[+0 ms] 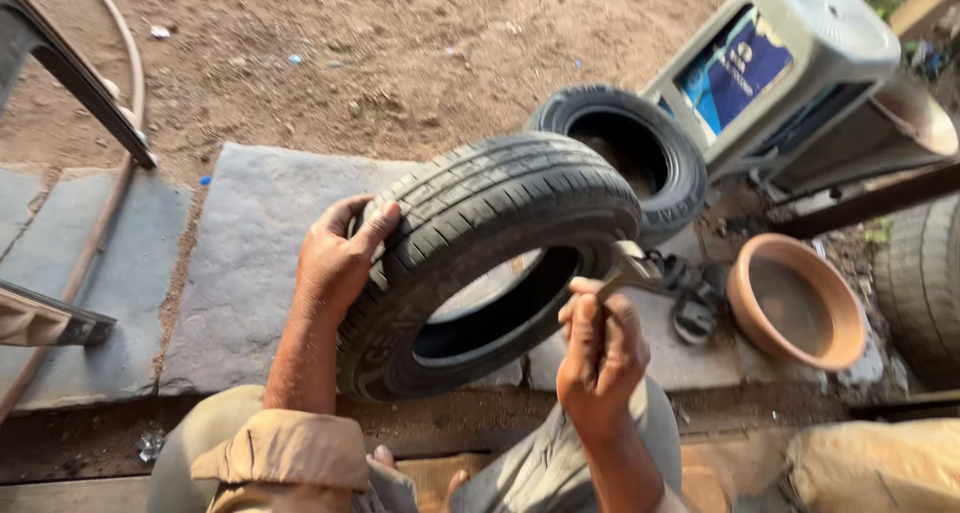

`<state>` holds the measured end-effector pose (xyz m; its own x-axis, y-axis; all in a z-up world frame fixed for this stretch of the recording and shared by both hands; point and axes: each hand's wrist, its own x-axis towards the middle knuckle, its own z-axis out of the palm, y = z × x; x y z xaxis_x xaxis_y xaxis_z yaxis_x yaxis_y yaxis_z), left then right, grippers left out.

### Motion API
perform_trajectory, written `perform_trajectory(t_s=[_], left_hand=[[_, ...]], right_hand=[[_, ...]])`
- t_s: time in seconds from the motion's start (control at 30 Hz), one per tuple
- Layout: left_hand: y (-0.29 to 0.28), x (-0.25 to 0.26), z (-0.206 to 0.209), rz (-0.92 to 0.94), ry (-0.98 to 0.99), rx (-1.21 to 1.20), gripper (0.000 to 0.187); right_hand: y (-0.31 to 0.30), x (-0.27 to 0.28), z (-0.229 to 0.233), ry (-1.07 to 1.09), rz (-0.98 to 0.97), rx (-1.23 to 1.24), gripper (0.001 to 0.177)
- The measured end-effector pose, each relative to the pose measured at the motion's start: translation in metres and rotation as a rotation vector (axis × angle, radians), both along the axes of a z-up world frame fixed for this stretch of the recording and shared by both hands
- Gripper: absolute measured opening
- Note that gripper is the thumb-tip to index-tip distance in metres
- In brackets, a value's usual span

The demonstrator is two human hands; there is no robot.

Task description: The person uses a wrench and their hands to pry a tire off a metal rim, then wipes the interior of the tire and checks the edge of the rim while sitting on the floor.

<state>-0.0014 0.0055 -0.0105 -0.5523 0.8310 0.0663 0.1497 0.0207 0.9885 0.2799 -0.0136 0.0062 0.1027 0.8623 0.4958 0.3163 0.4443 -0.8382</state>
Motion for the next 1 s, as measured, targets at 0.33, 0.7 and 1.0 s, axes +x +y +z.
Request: perform_trajectory(t_s=[0.33, 0.7, 1.0], left_hand=[[-0.001, 0.003, -0.003, 0.034, 0.028, -0.038, 0.049], [-0.007, 0.008, 0.009, 0.035, 0.064, -0.087, 0.048], [-0.006, 0.008, 0.004, 0.053, 0.112, -0.052, 0.046]], right_hand=[[0.044, 0.027, -0.008, -0.243, -0.057, 0.139, 0.025], [0.045, 0.007, -0.019, -0.400, 0.139, -0.309, 0.021], [0.007, -0.020, -0.010, -0.506, 0.330, 0.131, 0.007]])
